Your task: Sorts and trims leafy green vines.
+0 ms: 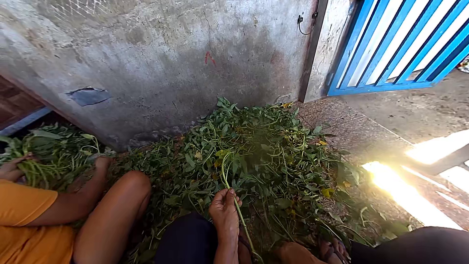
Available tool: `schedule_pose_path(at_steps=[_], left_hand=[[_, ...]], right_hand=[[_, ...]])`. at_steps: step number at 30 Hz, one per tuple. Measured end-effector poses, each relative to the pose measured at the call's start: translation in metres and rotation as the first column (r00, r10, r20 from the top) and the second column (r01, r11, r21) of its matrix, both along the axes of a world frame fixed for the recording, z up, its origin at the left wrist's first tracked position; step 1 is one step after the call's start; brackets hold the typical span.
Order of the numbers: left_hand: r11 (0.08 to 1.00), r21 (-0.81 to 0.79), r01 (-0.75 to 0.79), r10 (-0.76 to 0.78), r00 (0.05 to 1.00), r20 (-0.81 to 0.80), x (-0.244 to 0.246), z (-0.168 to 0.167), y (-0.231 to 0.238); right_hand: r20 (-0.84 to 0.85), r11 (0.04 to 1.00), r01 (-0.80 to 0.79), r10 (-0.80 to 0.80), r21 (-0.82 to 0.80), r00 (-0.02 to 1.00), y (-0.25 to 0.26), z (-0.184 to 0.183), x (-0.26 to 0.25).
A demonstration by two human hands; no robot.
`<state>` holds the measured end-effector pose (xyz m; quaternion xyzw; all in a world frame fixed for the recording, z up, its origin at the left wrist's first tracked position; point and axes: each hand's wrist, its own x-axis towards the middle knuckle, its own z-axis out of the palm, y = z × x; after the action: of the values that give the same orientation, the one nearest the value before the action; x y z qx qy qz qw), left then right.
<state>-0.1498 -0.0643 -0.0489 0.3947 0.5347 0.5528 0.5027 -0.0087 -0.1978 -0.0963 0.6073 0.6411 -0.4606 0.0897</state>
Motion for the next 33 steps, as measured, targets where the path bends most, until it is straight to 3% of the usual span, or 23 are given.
schedule_pose_path(at_steps=[3,6,8,10,13,15,18,20,22,25,30,33], left_hand=[[1.000,0.022,0.000,0.001,1.000,-0.020,-0.002,0.004,0.000],[1.000,0.016,0.017,-0.016,1.000,-0.010,0.000,0.004,-0.002],[0.999,-0.030,0.033,-0.032,0.999,0.030,0.006,0.005,-0.004],[0.993,-0.105,0.053,-0.041,0.992,0.118,0.011,0.010,-0.007],[0.980,-0.196,0.035,0.007,0.978,0.210,0.016,0.017,-0.008],[0.980,-0.200,0.002,0.047,0.970,0.240,0.015,0.018,-0.006],[0.977,-0.215,-0.009,0.074,0.952,0.298,0.010,0.020,-0.003],[0.973,-0.229,0.001,0.073,0.947,0.314,0.008,0.021,-0.002],[0.971,-0.239,0.015,0.070,0.937,0.343,0.008,0.021,0.000],[0.968,-0.251,0.012,0.087,0.922,0.378,0.004,0.021,0.001],[0.971,-0.222,-0.092,0.172,0.911,0.374,-0.004,0.028,0.005],[0.975,-0.187,-0.116,0.183,0.902,0.391,-0.005,0.035,0.001]], right_hand=[[0.069,0.995,0.079,-0.074,-0.069,0.995,0.005,0.014,0.014],[-0.029,0.960,0.186,-0.184,0.208,0.982,0.010,0.038,0.023],[-0.143,0.823,0.255,-0.211,0.508,0.967,0.012,0.033,0.013],[-0.173,0.663,0.248,-0.179,0.706,0.969,0.016,0.017,-0.005],[-0.172,0.534,0.209,-0.120,0.820,0.978,0.019,-0.010,-0.031],[-0.164,0.391,0.199,-0.121,0.899,0.979,0.017,-0.024,-0.041],[-0.380,0.205,0.408,-0.161,0.890,0.911,0.014,-0.024,-0.048],[-0.415,0.105,0.433,-0.161,0.895,0.896,0.018,-0.020,-0.048],[-0.341,0.136,0.360,-0.145,0.923,0.929,0.020,-0.017,-0.048],[-0.262,0.303,0.286,-0.119,0.909,0.958,0.017,-0.016,-0.050],[-0.102,0.333,0.149,-0.153,0.931,0.983,0.004,-0.017,-0.051],[-0.075,0.258,0.115,-0.161,0.959,0.984,-0.006,-0.018,-0.047]])
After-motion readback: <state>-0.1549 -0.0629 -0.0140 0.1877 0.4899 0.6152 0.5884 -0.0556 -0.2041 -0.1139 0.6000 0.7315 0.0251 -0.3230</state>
